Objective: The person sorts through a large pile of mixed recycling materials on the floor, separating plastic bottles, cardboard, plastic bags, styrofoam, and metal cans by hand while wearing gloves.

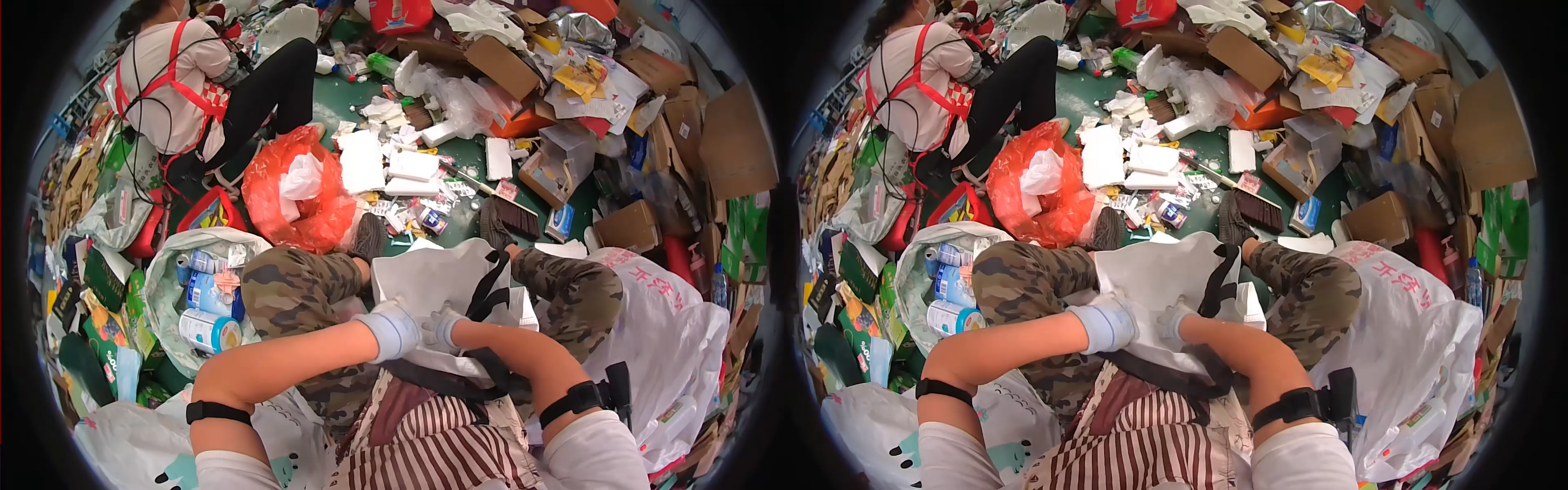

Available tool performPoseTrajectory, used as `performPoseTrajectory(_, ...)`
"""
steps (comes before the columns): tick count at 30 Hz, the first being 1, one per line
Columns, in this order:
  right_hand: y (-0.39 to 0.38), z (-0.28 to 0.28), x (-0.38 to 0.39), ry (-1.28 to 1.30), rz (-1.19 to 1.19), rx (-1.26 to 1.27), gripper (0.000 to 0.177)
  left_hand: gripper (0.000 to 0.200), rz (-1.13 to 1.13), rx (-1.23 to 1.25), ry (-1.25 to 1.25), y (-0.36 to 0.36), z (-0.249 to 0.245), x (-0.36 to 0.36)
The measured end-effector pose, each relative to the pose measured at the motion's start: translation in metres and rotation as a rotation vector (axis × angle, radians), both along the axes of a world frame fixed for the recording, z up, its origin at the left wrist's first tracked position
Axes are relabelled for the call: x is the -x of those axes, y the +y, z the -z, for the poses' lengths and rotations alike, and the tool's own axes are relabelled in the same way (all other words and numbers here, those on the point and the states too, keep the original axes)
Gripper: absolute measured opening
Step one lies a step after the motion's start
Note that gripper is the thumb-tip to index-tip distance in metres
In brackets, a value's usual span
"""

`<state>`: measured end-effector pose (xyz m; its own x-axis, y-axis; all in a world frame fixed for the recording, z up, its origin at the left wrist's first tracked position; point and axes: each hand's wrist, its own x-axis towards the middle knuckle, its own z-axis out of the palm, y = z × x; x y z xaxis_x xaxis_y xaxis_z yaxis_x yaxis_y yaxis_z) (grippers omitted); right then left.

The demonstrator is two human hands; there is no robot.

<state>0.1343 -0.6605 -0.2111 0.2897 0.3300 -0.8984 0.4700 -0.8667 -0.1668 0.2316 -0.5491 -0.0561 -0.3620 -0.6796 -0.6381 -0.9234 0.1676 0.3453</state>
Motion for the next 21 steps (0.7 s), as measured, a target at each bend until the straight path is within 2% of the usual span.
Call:
performPoseTrajectory(1,-0.013,-0.017,-0.004,-0.026,0.09,-0.016,0.089,0.034,0.026,-0.115,-0.025,0.001,0.008,0.001)
performPoseTrajectory(2,-0.026,-0.022,-0.003,-0.044,0.184,-0.036,0.09,0.022,-0.003,-0.008,0.141,0.013,0.017,0.007)
performPoseTrajectory(4,-0.086,0.079,0.023,-0.269,0.11,-0.074,0.083,0.017,0.098,0.014,0.155,-0.017,-0.06,0.008)
performPoseTrajectory(5,-0.094,0.069,0.019,-0.222,0.088,-0.085,0.081,0.014,0.039,0.016,0.175,-0.013,-0.049,0.015)
performPoseTrajectory(7,-0.094,0.063,0.014,-0.087,0.042,-0.073,0.075,0.023,0.085,-0.131,0.22,-0.031,-0.032,0.008)
performPoseTrajectory(8,-0.085,0.068,0.011,-0.003,0.015,-0.048,0.07,0.037,0.189,-0.277,0.244,-0.049,-0.035,-0.006)
performPoseTrajectory(10,-0.081,0.072,-0.005,0.171,-0.049,0.011,0.06,0.02,-0.083,0.064,0.264,-0.043,-0.006,-0.024)
performPoseTrajectory(11,-0.085,0.036,-0.019,0.293,-0.016,-0.051,0.053,0.015,-0.225,0.232,0.274,-0.037,0.006,-0.03)
performPoseTrajectory(13,-0.106,-0.078,-0.088,0.553,0.305,-0.435,0.04,0.019,-0.535,0.215,0.251,-0.035,-0.006,-0.049)
performPoseTrajectory(14,-0.124,-0.122,-0.122,0.629,0.536,-0.687,0.034,0.019,-0.615,0.212,0.235,-0.035,0.001,-0.053)
performPoseTrajectory(16,-0.172,-0.155,-0.186,0.497,0.912,-1.221,0.026,0.019,-0.664,0.225,0.227,-0.039,0.026,-0.046)
performPoseTrajectory(17,-0.181,-0.152,-0.212,0.121,1.239,-1.289,0.033,0.02,-0.674,0.23,0.231,-0.043,0.035,-0.043)
performPoseTrajectory(18,-0.179,-0.144,-0.252,-0.244,1.416,-0.896,0.058,0.019,-0.675,0.277,0.236,-0.052,0.038,-0.04)
performPoseTrajectory(20,-0.21,-0.04,-0.297,-0.933,0.783,-0.339,0.097,0.016,-0.704,0.196,0.295,-0.062,0.034,-0.04)
performPoseTrajectory(21,-0.215,0.006,-0.311,-0.848,0.747,-0.137,0.109,0.015,-0.714,0.161,0.315,-0.066,0.03,-0.045)
